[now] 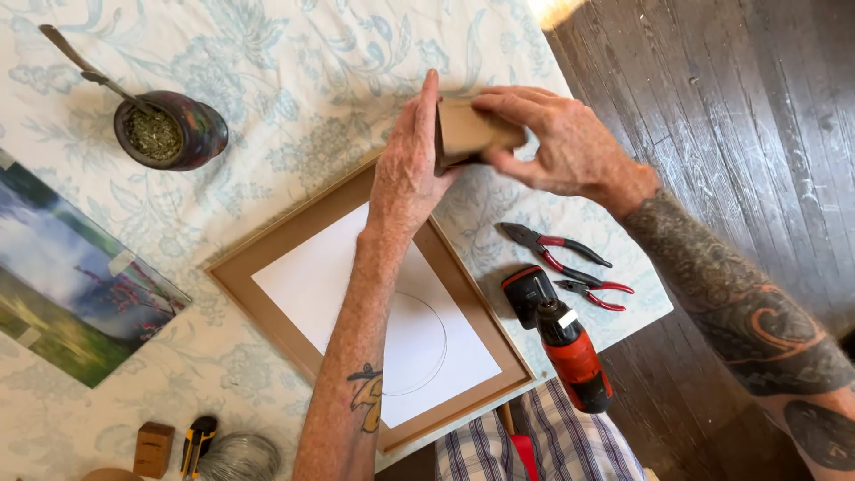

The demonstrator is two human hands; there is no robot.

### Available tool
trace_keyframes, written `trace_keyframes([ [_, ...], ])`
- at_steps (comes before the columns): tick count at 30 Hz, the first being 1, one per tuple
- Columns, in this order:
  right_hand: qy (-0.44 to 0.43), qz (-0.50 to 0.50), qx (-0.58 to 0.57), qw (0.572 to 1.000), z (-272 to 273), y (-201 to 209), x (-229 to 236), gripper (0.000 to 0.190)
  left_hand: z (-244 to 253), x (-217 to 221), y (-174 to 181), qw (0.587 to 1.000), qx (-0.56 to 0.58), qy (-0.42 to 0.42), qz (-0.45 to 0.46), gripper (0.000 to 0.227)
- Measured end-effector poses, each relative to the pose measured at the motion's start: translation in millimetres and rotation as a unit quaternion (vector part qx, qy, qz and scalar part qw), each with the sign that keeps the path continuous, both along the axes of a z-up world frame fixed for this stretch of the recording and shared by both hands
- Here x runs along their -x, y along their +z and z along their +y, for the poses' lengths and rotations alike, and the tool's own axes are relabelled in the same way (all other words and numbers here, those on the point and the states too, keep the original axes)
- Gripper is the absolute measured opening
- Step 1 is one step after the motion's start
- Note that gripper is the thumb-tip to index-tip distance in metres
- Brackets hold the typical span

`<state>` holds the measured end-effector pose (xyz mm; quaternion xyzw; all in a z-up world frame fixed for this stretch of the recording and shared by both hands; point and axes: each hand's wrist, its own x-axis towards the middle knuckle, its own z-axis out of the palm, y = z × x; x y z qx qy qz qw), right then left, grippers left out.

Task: Assembling a wooden picture frame using a power drill and screws

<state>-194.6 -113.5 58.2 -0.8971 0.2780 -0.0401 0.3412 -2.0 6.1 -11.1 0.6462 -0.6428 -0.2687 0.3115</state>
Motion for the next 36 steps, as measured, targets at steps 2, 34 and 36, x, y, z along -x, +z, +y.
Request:
trace_keyframes([
  [2,-0.025,0.000,-0.054,0.998,-6.9,7.1,-8.7,0.066,-0.3,-1.2,2.8,1.000,-0.005,-0.001,0.000,0.131],
  [34,-0.324,-0.105,-0.155,0.927,31.4,0.2,18.8,0.047,17.3,11.6,11.5,0.994,0.015,0.026,-0.101,0.067],
  [36,-0.252,-0.065,0.011,0.965,29.3,-15.7,29.0,0.037,18.1,9.4,12.8,0.995,0.020,0.018,-0.096,0.067],
])
